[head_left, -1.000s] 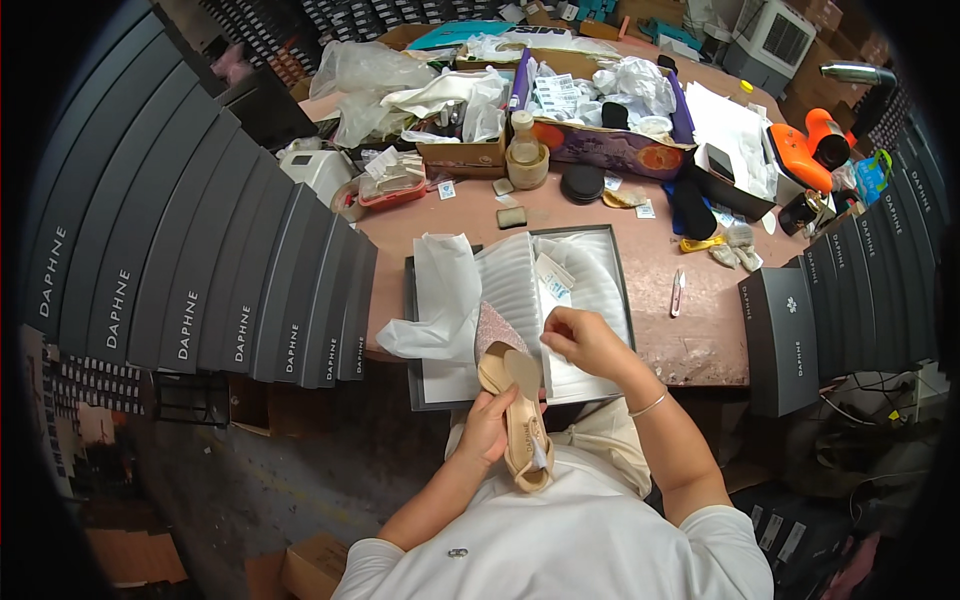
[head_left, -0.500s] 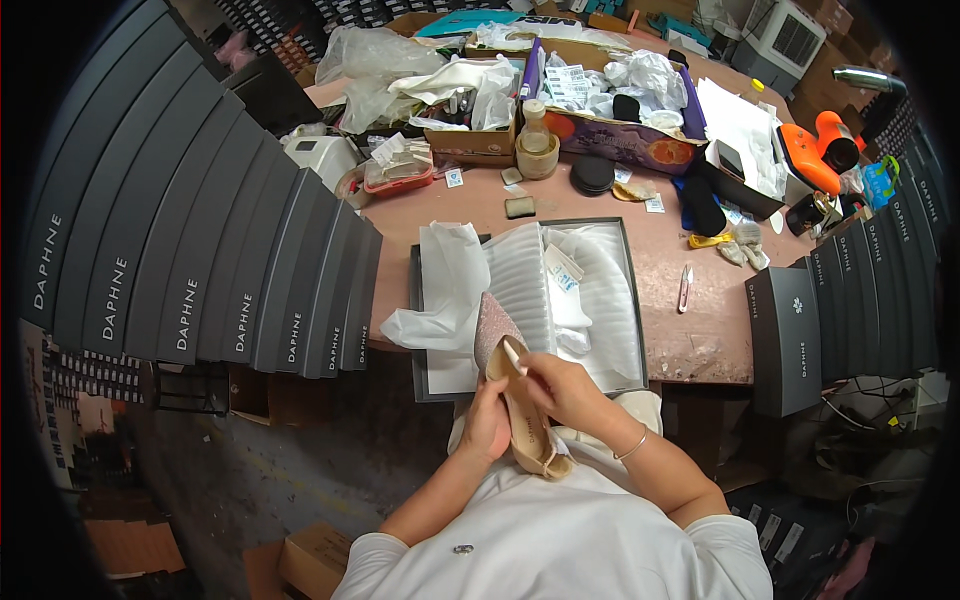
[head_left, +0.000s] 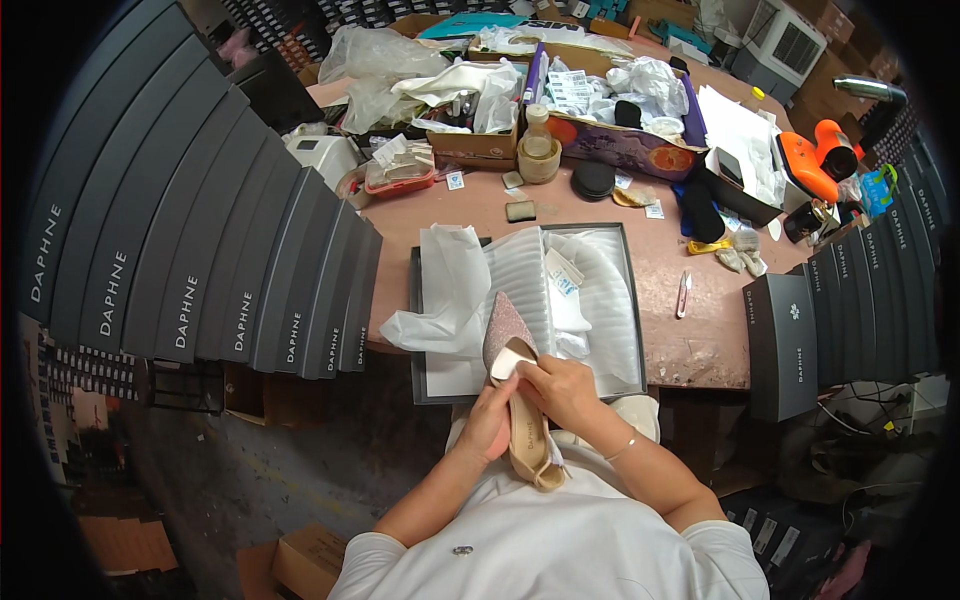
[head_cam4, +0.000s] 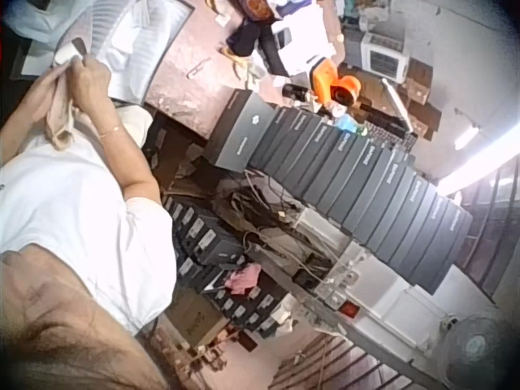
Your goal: Packing pairs of high-heeled shoes into boxes with tissue paper and silica gel packets at a workbench.
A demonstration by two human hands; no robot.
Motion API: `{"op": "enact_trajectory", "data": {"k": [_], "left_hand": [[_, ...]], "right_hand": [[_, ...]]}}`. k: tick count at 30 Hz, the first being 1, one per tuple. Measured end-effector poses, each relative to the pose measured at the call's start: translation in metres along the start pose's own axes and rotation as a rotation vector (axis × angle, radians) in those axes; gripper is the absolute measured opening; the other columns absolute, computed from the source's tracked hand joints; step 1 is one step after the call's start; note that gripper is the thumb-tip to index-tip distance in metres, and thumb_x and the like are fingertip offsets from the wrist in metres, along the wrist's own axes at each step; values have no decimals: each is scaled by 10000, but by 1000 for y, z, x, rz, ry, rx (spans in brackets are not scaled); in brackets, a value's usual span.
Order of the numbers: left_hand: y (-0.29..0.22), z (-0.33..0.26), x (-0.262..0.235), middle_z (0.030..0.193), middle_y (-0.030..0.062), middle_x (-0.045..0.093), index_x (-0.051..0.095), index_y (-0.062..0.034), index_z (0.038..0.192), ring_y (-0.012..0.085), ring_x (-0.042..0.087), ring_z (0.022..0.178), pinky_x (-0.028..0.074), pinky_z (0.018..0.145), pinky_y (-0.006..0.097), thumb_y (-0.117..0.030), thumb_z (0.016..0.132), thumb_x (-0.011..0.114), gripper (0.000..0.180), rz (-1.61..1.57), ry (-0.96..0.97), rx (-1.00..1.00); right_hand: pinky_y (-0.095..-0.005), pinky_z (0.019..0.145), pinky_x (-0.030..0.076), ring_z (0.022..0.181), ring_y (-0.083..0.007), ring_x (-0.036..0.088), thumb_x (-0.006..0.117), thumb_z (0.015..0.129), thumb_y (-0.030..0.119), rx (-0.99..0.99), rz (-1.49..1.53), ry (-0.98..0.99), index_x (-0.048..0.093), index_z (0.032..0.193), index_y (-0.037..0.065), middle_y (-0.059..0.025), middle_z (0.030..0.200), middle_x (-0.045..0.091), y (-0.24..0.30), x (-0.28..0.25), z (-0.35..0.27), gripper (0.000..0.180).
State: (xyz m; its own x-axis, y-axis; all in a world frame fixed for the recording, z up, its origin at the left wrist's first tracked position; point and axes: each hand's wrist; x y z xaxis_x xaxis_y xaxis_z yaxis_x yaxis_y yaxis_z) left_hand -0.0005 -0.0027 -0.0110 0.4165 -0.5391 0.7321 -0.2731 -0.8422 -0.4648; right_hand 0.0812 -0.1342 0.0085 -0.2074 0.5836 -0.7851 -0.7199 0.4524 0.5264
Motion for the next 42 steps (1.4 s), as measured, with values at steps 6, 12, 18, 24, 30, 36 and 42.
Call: {"op": "enact_trajectory", "data": {"k": [6, 12, 18, 24, 30, 36, 42], "left_hand": [[-6, -6, -11, 1180, 165, 552, 398, 6, 1301, 295, 589, 1036, 506, 893, 449, -163, 946, 508, 408, 67, -40, -10], [-10, 13, -4, 1169, 175, 581, 464, 17, 1260, 283, 597, 1020, 501, 896, 429, -367, 992, 409, 471, -44, -33, -156], [-19, 18, 0, 1200, 159, 575, 437, 15, 1304, 268, 592, 1020, 497, 898, 426, -437, 992, 389, 552, -103, 41, -189], [-15, 24, -9, 1168, 155, 581, 457, 8, 1272, 278, 583, 1032, 484, 910, 450, -439, 976, 421, 537, -57, 11, -133], [-19, 13, 11, 1198, 132, 544, 415, -62, 1309, 288, 548, 1101, 460, 919, 500, -543, 944, 418, 604, -163, 117, -118], [2, 1, 39, 1419, 112, 387, 273, -91, 1433, 271, 415, 1290, 376, 1051, 427, -475, 968, 440, 626, -3, 30, -19], [-16, 4, 2, 1096, 139, 556, 456, -30, 1253, 288, 559, 968, 495, 828, 460, -536, 957, 413, 587, -43, -88, -106]], "right_hand": [[-399, 681, 528, 774, -320, 662, 733, 773, 312, 278, 133, 79, 586, 1133, 34, -157, 902, 653, -57, -10, 28, 478], [-419, 730, 540, 883, -364, 654, 823, 663, 335, 487, -292, 418, 424, 1323, 27, -223, 1038, 613, -108, 24, 50, 830], [-431, 772, 532, 969, -376, 633, 851, 627, 293, 480, -342, 509, 429, 1306, 33, -256, 1159, 548, -110, 41, 60, 840], [-411, 761, 536, 940, -348, 639, 803, 702, 149, 454, 63, 98, 534, 1178, 58, -185, 1088, 588, -114, 19, 48, 555], [-374, 742, 501, 876, -322, 594, 699, 646, -52, 45, 329, 22, 601, 982, 46, -115, 929, 578, -11, -39, 33, 364], [-400, 939, 411, 1098, -343, 524, 669, 707, 57, -131, -150, -188, 514, 1203, 68, -192, 1231, 505, -8, 7, 58, 519], [-437, 850, 488, 1007, -376, 590, 709, 758, 169, 286, 69, 264, 458, 1275, 53, -278, 1194, 531, -56, -34, 22, 587]]}}
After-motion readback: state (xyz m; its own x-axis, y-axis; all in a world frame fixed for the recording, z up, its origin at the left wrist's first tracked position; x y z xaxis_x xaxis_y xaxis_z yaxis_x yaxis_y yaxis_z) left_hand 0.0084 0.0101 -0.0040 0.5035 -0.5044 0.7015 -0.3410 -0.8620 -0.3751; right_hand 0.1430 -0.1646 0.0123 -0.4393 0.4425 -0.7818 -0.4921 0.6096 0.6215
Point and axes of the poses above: each hand's wrist, its own z-axis towards the middle knuckle, its own x-axis out of the palm, y = z × x
